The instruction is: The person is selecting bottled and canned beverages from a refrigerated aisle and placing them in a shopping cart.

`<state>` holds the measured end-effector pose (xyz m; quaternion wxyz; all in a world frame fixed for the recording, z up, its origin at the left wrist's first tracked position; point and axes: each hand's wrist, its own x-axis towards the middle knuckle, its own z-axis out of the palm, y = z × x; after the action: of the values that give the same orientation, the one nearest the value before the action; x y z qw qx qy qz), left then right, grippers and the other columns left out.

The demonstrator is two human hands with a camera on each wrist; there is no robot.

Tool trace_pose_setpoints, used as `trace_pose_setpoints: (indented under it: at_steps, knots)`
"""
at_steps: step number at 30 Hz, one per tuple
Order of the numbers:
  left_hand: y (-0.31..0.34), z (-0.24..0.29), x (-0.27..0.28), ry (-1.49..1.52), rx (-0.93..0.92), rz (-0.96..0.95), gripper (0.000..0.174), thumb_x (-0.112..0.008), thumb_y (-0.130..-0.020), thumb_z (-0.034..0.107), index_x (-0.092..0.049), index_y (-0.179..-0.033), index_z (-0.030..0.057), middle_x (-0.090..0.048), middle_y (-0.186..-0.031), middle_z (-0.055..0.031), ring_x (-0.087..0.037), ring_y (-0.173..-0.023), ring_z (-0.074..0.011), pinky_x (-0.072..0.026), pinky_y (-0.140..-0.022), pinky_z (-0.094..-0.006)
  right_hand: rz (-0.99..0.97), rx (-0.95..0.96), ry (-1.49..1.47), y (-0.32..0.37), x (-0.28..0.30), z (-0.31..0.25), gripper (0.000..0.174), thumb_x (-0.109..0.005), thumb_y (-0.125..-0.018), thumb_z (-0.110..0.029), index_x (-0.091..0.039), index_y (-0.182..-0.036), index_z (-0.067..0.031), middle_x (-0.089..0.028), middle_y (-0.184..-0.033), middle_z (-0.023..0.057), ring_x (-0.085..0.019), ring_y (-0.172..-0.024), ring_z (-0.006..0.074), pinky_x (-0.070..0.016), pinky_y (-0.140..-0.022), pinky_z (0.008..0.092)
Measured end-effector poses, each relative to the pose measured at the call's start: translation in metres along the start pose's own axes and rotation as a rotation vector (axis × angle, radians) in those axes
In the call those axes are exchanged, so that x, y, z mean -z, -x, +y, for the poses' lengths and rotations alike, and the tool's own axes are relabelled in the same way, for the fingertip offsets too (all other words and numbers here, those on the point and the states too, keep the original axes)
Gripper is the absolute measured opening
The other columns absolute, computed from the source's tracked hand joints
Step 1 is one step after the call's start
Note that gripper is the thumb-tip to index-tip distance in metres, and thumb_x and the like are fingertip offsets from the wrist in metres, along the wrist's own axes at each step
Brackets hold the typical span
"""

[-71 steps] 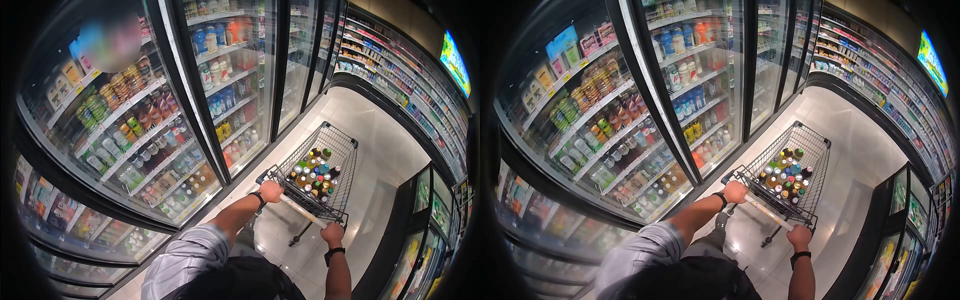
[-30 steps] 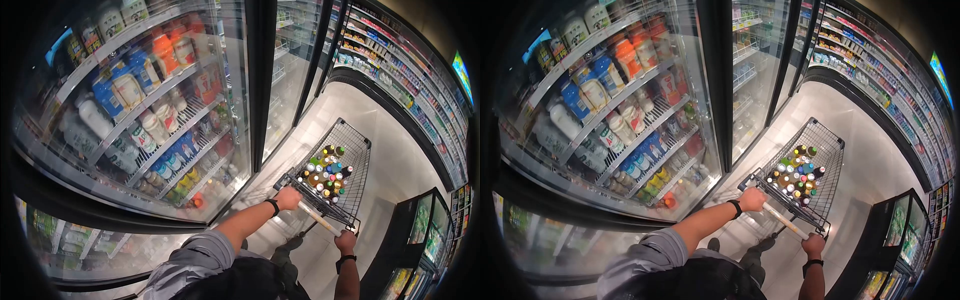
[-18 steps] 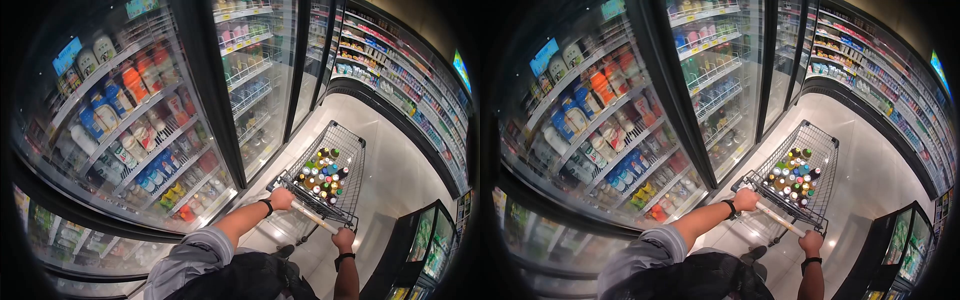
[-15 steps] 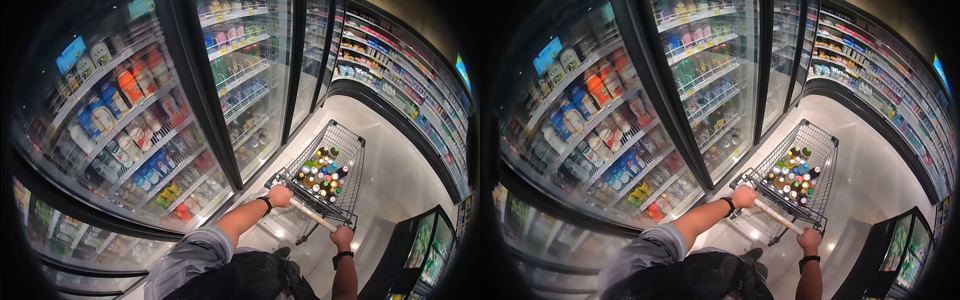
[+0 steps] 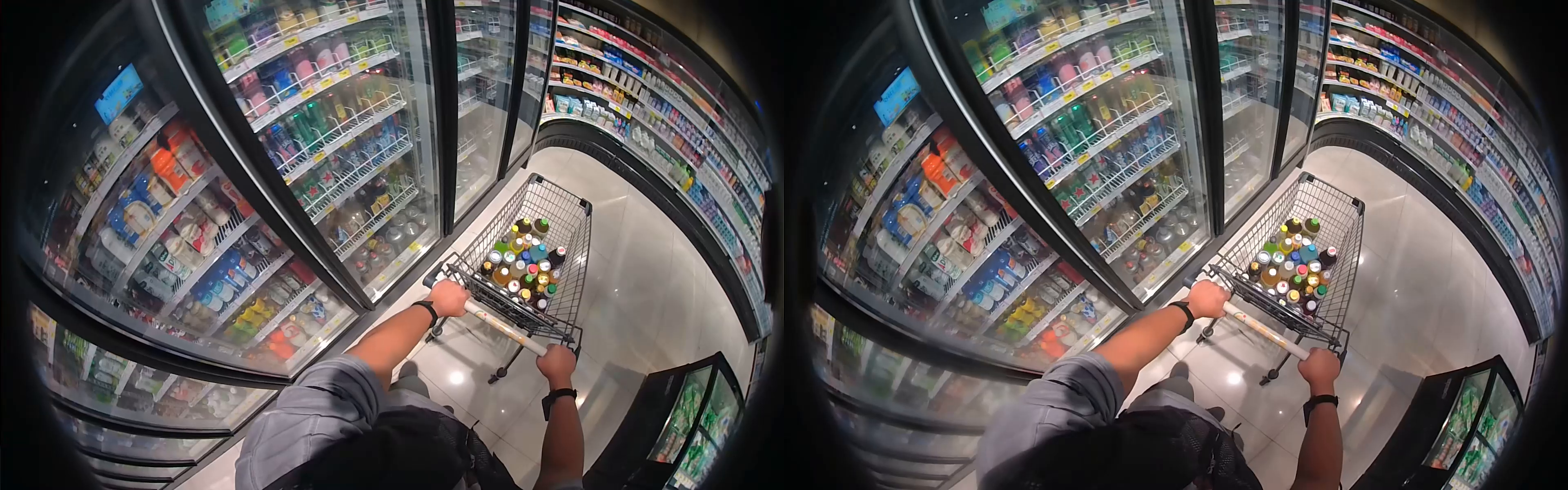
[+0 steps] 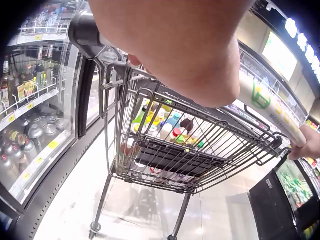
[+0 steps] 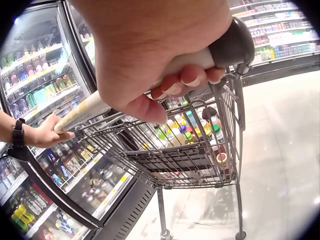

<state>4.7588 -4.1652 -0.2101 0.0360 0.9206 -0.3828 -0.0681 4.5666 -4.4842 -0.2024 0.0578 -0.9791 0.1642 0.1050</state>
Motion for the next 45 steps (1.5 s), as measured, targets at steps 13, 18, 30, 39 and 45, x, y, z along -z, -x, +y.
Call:
trace_pose_setpoints:
  at_steps: [13,18,30,39,45]
  knots:
    - [-0.136,-0.049,-0.005,0.026,-0.092,0.1,0.021,-0.073,-0.067,0.033,-0.072,-0.076,0.0133,-0.071,-0.073,-0.0118,-0.071,-0.069,-0.0324,-0.0559,-0.066,-0.0448,0.039,-0.033,0.014,-0.127,0.02,0.019,0.019,-0.066,-0.07,-0.024,-0.077,-0.082,-0.0132,-0.073,-0.081,0.0142,-0.071,-0.077,0.0357,-0.0581,-0.07,0.0461]
    - [-0.165,-0.045,-0.004,0.085,-0.113,0.112,0.019,-0.072,-0.068,0.032,-0.071,-0.072,0.0133,-0.07,-0.07,-0.0108,-0.071,-0.068,-0.0299,-0.0564,-0.064,-0.0429,0.062,0.016,0.029,-0.164,0.013,0.047,0.018,-0.066,-0.072,-0.025,-0.076,-0.081,-0.0132,-0.073,-0.083,0.0137,-0.071,-0.078,0.035,-0.0581,-0.071,0.0461]
    - [-0.229,-0.101,0.011,0.215,-0.216,0.069,0.02,-0.073,-0.066,0.024,-0.069,-0.077,0.0073,-0.07,-0.074,-0.0122,-0.071,-0.073,-0.0308,-0.0555,-0.073,-0.0433,-0.015,-0.061,0.045,-0.224,0.032,0.017,0.015,-0.07,-0.072,-0.025,-0.075,-0.078,-0.0122,-0.071,-0.075,0.0154,-0.07,-0.072,0.0361,-0.0577,-0.067,0.0462]
    - [-0.309,-0.157,0.01,0.19,-0.269,0.094,0.015,-0.069,-0.067,0.02,-0.067,-0.074,0.0078,-0.069,-0.07,-0.0116,-0.071,-0.066,-0.0298,-0.0551,-0.063,-0.0425,0.013,-0.11,0.01,-0.287,0.041,-0.01,0.015,-0.069,-0.07,-0.023,-0.071,-0.074,-0.0084,-0.069,-0.074,0.0194,-0.068,-0.073,0.04,-0.0567,-0.068,0.0493]
    - [-0.361,-0.163,0.018,0.201,-0.253,0.082,0.016,-0.071,-0.064,0.022,-0.068,-0.072,0.0078,-0.068,-0.069,-0.0132,-0.069,-0.066,-0.0311,-0.0543,-0.072,-0.0418,0.043,-0.116,0.013,-0.336,0.045,0.011,0.014,-0.069,-0.07,-0.022,-0.07,-0.073,-0.0076,-0.068,-0.072,0.0199,-0.068,-0.073,0.0407,-0.0562,-0.068,0.0495]
